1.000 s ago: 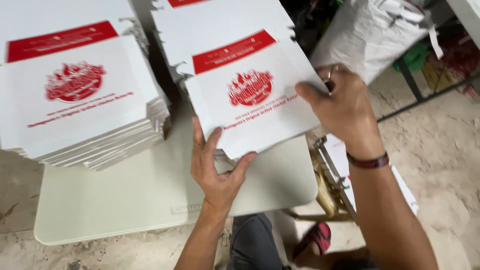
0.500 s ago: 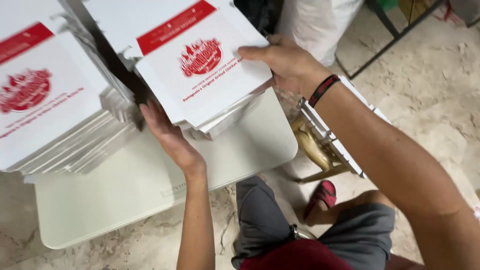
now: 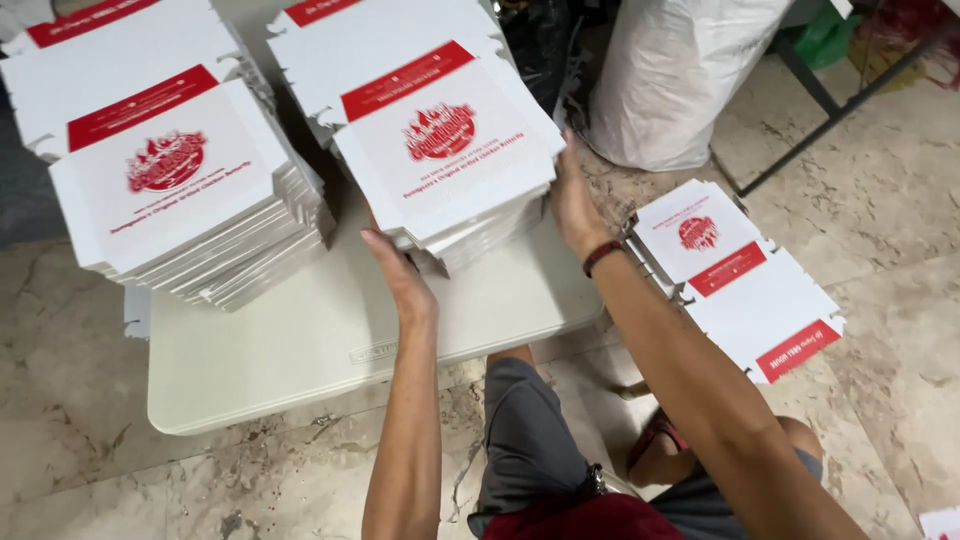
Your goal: The person sits on a chair and repeatedly folds flat white cardboard boxes with red branding. They pick up stacks of boxes, fold them into shape on their lap, align the edges, and place the finished boxes onto a nearby stool.
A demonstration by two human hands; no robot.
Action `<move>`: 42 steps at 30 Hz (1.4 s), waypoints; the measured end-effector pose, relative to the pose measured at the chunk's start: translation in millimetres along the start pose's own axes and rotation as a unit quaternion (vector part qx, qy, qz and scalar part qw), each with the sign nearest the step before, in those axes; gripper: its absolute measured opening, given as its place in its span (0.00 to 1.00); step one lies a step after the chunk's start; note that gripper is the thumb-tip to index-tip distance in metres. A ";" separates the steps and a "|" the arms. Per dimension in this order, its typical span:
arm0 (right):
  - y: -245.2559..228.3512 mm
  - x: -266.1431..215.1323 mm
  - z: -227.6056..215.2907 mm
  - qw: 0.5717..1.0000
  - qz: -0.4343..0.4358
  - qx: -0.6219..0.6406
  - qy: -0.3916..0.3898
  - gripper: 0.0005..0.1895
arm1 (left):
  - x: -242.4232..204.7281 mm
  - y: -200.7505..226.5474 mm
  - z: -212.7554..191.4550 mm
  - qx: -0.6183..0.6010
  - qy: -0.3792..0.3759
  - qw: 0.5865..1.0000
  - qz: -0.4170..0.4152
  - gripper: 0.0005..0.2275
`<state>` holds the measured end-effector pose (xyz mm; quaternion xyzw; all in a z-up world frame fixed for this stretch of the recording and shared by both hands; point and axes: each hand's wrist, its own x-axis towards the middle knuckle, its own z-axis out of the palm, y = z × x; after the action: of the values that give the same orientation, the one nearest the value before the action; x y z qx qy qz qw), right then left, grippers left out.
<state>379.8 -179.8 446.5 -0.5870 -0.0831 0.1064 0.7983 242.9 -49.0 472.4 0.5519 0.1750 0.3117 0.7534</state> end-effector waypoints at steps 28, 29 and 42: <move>-161.6 -58.0 -5.1 0.895 0.241 -0.365 -0.088 0.30 | -4.2 23.8 -48.8 0.354 -0.192 0.790 0.463 0.25; -164.3 -54.8 -8.7 0.896 0.235 -0.369 -0.080 0.30 | -2.7 21.7 -47.0 0.345 -0.193 0.790 0.469 0.25; -167.7 -83.9 -3.4 0.936 0.323 -0.117 -0.083 0.17 | -15.0 92.9 -7.3 0.633 -0.164 0.630 0.419 0.38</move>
<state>312.0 -253.7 605.0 -0.6602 0.0327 0.3962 0.6372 201.6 -35.4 556.2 0.9490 -0.0472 0.3109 0.0228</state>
